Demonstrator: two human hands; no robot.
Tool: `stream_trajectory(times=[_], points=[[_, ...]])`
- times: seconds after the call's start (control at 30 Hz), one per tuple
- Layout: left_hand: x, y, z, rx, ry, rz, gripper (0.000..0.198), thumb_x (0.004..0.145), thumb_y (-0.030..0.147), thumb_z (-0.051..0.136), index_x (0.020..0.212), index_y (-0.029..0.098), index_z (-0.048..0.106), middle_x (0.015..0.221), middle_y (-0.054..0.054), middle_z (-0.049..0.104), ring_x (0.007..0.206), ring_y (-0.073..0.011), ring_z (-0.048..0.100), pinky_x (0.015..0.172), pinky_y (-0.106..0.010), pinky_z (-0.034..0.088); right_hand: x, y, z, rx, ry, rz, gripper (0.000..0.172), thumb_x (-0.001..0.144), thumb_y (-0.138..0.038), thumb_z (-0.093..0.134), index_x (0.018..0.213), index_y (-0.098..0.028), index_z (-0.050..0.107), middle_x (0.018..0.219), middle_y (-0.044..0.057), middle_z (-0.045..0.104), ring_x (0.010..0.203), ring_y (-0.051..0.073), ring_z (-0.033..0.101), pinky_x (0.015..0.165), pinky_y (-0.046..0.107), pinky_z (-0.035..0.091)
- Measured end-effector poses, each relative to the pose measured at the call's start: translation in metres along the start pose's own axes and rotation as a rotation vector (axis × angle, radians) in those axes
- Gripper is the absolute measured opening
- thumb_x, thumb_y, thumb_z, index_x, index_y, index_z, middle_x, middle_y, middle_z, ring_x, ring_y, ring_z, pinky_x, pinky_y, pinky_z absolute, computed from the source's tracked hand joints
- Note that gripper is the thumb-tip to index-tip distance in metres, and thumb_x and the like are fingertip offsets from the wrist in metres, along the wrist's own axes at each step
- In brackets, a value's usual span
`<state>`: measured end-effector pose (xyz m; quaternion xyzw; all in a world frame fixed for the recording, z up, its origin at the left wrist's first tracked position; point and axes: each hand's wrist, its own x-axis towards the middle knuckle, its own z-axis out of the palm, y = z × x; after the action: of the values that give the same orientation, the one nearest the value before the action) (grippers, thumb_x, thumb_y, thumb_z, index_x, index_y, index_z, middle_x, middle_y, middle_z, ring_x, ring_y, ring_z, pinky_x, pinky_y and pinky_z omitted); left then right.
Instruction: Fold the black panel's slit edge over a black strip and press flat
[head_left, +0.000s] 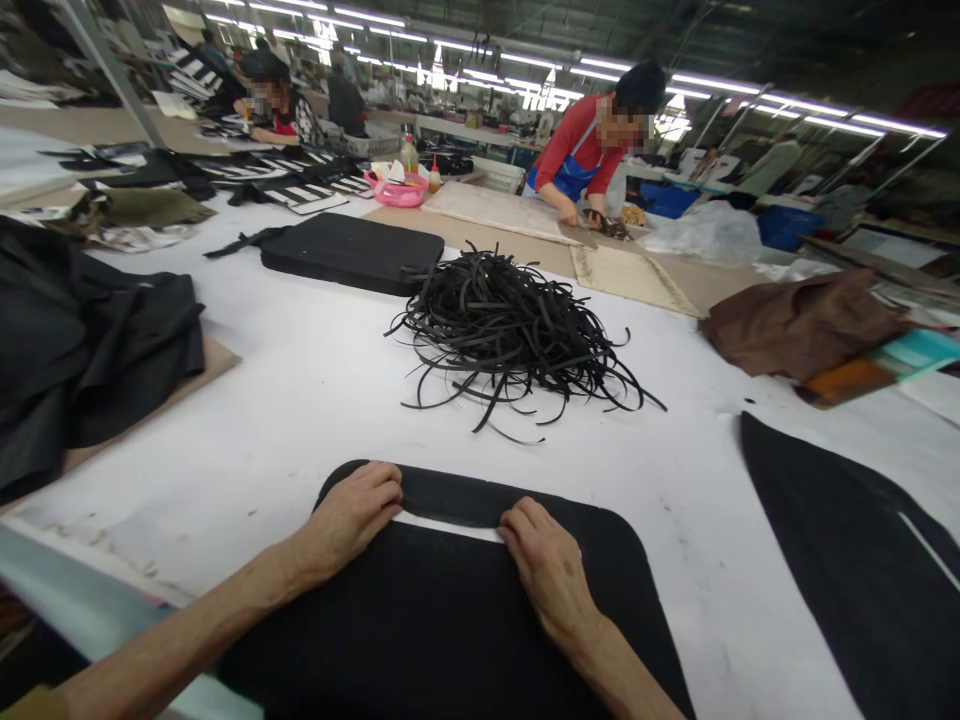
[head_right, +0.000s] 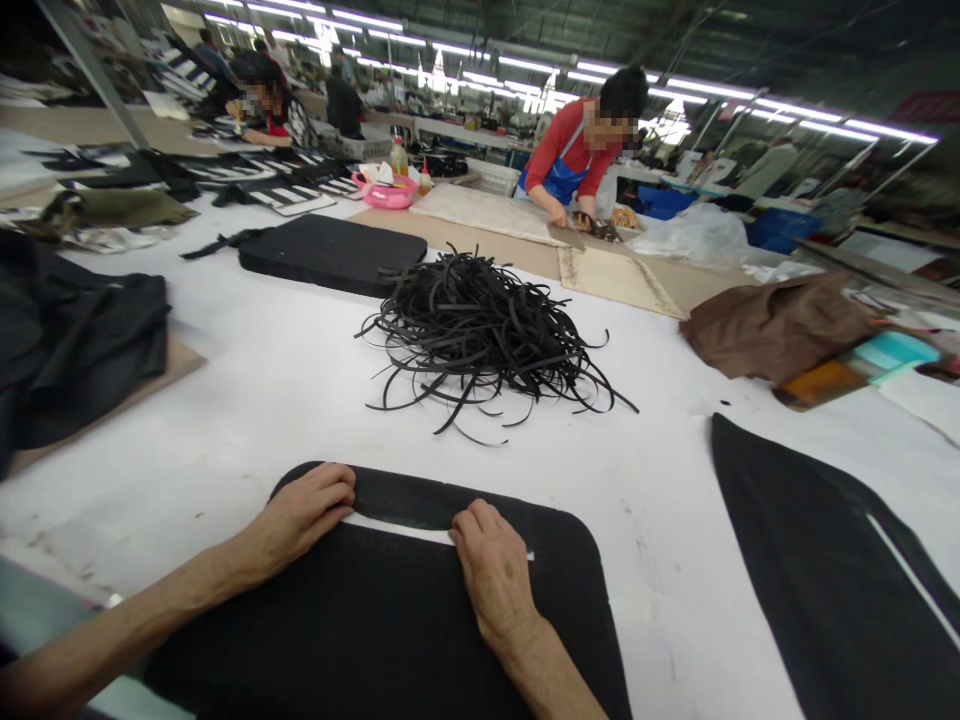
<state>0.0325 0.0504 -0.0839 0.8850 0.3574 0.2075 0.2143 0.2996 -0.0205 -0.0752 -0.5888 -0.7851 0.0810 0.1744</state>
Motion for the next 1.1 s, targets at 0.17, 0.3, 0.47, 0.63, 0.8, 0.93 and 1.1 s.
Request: stream_trajectory(times=[0.17,0.3,0.47,0.63,0.8,0.93,1.1], points=[[0.0,0.002,0.001,-0.005,-0.012,-0.015,0.018,0.09,0.016,0.035,0.081,0.018,0.051,0.094,-0.005,0.052,0.087,-0.0172,0.048,0.079,-0.031,0.042,0.0,0.0,0.002,-0.017,0.025,0.009,0.025,0.092,-0.015,0.035,0.075,-0.02,0.052,0.074,0.002,0.05,0.07,0.016,0.051,0.064,0.027,0.04],[0.003,0.01,0.001,0.078,-0.048,-0.115,0.018,0.088,0.013,0.036,0.079,0.017,0.051,0.092,-0.005,0.051,0.084,-0.0185,0.047,0.079,-0.034,0.041,0.003,-0.002,0.001,-0.039,-0.026,0.083,0.02,0.089,-0.014,0.04,0.073,-0.02,0.05,0.073,0.001,0.05,0.07,0.017,0.051,0.065,0.028,0.04],[0.013,0.023,0.0,0.159,-0.073,-0.246,0.017,0.084,0.009,0.037,0.074,0.016,0.05,0.087,-0.007,0.05,0.079,-0.0209,0.046,0.074,-0.037,0.04,0.013,-0.007,-0.006,-0.084,-0.141,0.187,0.017,0.085,-0.011,0.047,0.071,-0.02,0.05,0.074,0.001,0.053,0.072,0.018,0.053,0.065,0.028,0.04],[0.023,0.024,0.0,0.211,-0.124,-0.34,0.018,0.079,0.007,0.041,0.067,0.016,0.05,0.084,-0.007,0.051,0.076,-0.0202,0.047,0.07,-0.034,0.04,0.026,-0.012,-0.015,-0.108,-0.315,0.318,0.015,0.087,-0.014,0.048,0.074,-0.02,0.052,0.079,0.001,0.057,0.075,0.017,0.055,0.065,0.026,0.037],[0.024,0.023,-0.001,0.275,-0.123,-0.43,0.011,0.075,0.006,0.046,0.071,0.016,0.049,0.083,-0.005,0.05,0.078,-0.0199,0.048,0.069,-0.032,0.041,0.038,-0.013,-0.021,-0.114,-0.391,0.407,0.016,0.085,-0.015,0.047,0.072,-0.02,0.056,0.077,0.003,0.062,0.074,0.019,0.057,0.059,0.027,0.032],[0.023,0.035,0.001,0.322,-0.153,-0.333,0.021,0.076,0.002,0.041,0.089,0.015,0.051,0.093,-0.006,0.051,0.087,-0.0211,0.047,0.079,-0.035,0.039,0.046,-0.012,-0.024,-0.096,-0.458,0.457,0.016,0.08,-0.015,0.048,0.071,-0.02,0.061,0.074,0.004,0.064,0.074,0.02,0.059,0.057,0.027,0.031],[0.023,0.048,0.007,0.568,-0.346,0.17,0.062,0.074,0.003,0.043,0.131,0.025,0.033,0.096,-0.005,0.051,0.087,-0.0224,0.049,0.079,-0.037,0.04,0.05,-0.008,-0.026,-0.082,-0.5,0.485,0.015,0.074,-0.014,0.05,0.072,-0.02,0.064,0.077,0.005,0.066,0.077,0.022,0.061,0.06,0.027,0.032]])
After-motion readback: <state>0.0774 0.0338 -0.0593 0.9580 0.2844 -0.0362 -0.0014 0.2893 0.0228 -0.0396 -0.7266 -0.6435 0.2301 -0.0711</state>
